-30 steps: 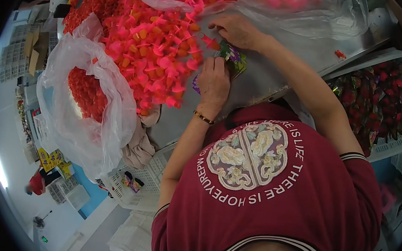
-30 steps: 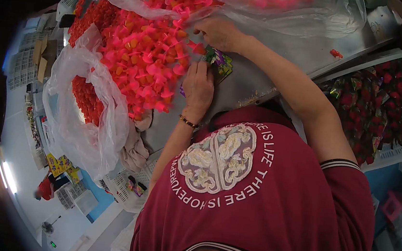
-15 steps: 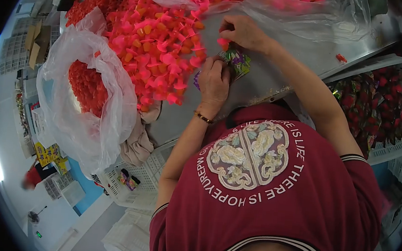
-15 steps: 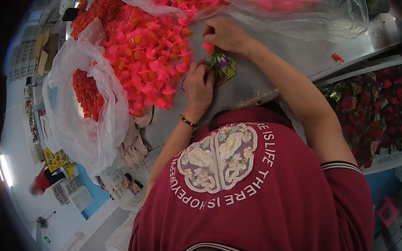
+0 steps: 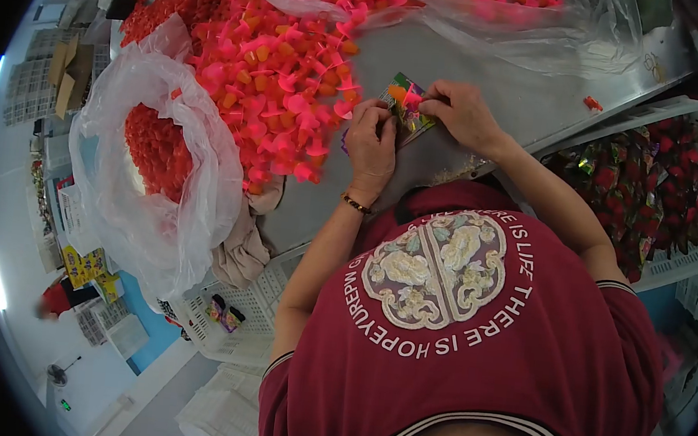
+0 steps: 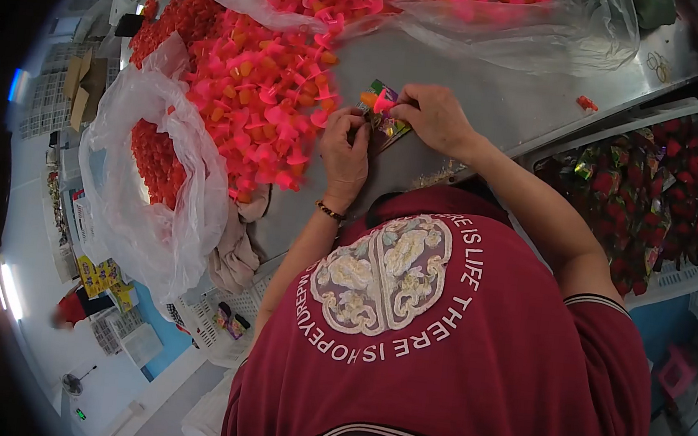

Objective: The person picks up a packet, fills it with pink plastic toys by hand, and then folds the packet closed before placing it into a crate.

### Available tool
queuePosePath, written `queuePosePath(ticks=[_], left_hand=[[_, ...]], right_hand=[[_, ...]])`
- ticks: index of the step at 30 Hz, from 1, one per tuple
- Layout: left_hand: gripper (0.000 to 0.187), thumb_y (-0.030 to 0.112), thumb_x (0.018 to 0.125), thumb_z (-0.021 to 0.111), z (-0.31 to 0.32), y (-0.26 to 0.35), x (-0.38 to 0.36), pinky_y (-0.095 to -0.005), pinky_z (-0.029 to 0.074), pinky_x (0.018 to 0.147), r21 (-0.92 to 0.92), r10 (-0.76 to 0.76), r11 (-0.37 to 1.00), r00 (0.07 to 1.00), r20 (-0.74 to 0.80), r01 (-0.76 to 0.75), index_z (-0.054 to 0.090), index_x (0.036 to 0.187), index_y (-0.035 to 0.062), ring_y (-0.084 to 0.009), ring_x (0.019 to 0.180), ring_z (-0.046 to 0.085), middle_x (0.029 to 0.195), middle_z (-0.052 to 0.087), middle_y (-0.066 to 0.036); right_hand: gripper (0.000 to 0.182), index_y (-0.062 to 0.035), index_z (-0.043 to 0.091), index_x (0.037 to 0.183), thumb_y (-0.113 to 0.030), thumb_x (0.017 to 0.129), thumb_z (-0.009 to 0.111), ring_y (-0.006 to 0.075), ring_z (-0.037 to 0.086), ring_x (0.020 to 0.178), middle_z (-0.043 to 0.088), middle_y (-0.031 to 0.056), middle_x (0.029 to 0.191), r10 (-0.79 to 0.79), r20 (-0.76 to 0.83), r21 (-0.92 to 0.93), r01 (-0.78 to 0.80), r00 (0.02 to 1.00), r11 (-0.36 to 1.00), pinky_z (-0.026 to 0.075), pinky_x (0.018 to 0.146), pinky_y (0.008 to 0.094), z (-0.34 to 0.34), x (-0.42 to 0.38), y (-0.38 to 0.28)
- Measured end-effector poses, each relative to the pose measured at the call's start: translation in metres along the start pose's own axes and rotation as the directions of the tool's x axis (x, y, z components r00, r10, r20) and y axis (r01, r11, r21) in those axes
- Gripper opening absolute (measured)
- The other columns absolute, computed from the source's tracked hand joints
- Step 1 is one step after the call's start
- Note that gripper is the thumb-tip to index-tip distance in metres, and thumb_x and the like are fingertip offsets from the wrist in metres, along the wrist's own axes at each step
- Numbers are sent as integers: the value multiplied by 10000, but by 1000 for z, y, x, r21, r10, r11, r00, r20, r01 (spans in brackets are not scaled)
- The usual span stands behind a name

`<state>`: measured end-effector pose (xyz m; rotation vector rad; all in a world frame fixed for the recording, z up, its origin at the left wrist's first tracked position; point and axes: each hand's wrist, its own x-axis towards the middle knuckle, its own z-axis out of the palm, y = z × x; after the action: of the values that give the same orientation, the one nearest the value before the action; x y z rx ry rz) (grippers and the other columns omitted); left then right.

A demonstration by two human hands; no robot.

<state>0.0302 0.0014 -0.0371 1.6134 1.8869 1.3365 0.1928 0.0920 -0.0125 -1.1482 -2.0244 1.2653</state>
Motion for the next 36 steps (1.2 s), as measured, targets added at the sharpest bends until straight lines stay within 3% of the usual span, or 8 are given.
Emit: queuePosePath(ticks=[4, 10, 12, 15, 22, 31, 33, 36], left_hand=[[68, -10, 783, 621, 0, 1, 0, -308, 477, 716, -26, -37, 999, 999, -9, 37, 570, 826, -26, -238, 814, 600, 958, 613, -127], [65, -9, 781, 617, 1, -1, 0, -312, 475, 739, -35, -42, 999, 999, -10, 42, 569, 820, -28, -243, 839, 601, 964, 613, -125], [65, -8, 780, 618, 0, -1, -1, -313, 476, 742, -29, -48, 998, 999, -12, 47, 569, 820, -27, -244, 842, 602, 965, 613, -124], [64, -6, 781, 618, -1, 1, 0, -314, 476, 747, -21, -50, 999, 999, -2, 50, 570, 819, -25, -247, 847, 603, 969, 613, -124], [73, 6, 777, 621, 1, 1, 0, -353, 484, 700, -8, -30, 1000, 1000, 4, 30, 564, 814, -22, -286, 793, 607, 989, 603, -142], [66, 3, 783, 628, 0, -1, -1, -305, 475, 705, -36, -33, 999, 999, -26, 32, 574, 813, -21, -215, 800, 595, 956, 615, -124], [69, -2, 781, 633, -1, 1, 0, -300, 479, 682, -26, -10, 1000, 999, -36, 9, 575, 814, -19, -209, 782, 597, 957, 613, -123], [78, -13, 779, 642, -4, 3, 0, -291, 486, 635, 5, 30, 1000, 999, -36, -29, 578, 825, -14, -201, 748, 602, 962, 610, -119]], right_hand=[[168, 30, 620, 862, -128, 813, 648, 159, 548, 617, 590, 138, 671, -33, 19, -2, 33, 999, 999, 438, 614, 304, 7, -6, 1], [165, 14, 622, 871, -137, 813, 656, 208, 558, 622, 607, 143, 698, -14, -37, -47, 12, 999, 999, 444, 623, 314, 12, -7, 1], [198, -8, 626, 820, -203, 806, 657, 328, 602, 671, 620, 158, 698, 2, -36, -46, -3, 999, 999, 457, 632, 394, 10, -10, 2], [190, -19, 633, 832, -205, 808, 654, 328, 611, 691, 624, 156, 711, -76, -14, -241, 71, 997, 968, 465, 644, 396, 1, -13, 7], [157, -3, 629, 861, -151, 812, 642, 303, 609, 695, 630, 163, 751, 6, -70, -58, -10, 998, 998, 462, 651, 364, 8, -11, -3], [139, -48, 586, 870, -166, 811, 627, 322, 604, 824, 608, 124, 809, -232, 123, -362, 261, 965, 895, 465, 717, 411, -12, -11, -3], [121, -58, 587, 890, -153, 816, 602, 315, 603, 865, 605, 114, 837, -287, 237, -561, 372, 928, 739, 461, 765, 405, -16, -6, -6], [117, -50, 592, 867, -156, 819, 580, 323, 609, 851, 613, 128, 833, -374, 282, -599, 467, 884, 651, 459, 779, 412, -17, 0, -5]])
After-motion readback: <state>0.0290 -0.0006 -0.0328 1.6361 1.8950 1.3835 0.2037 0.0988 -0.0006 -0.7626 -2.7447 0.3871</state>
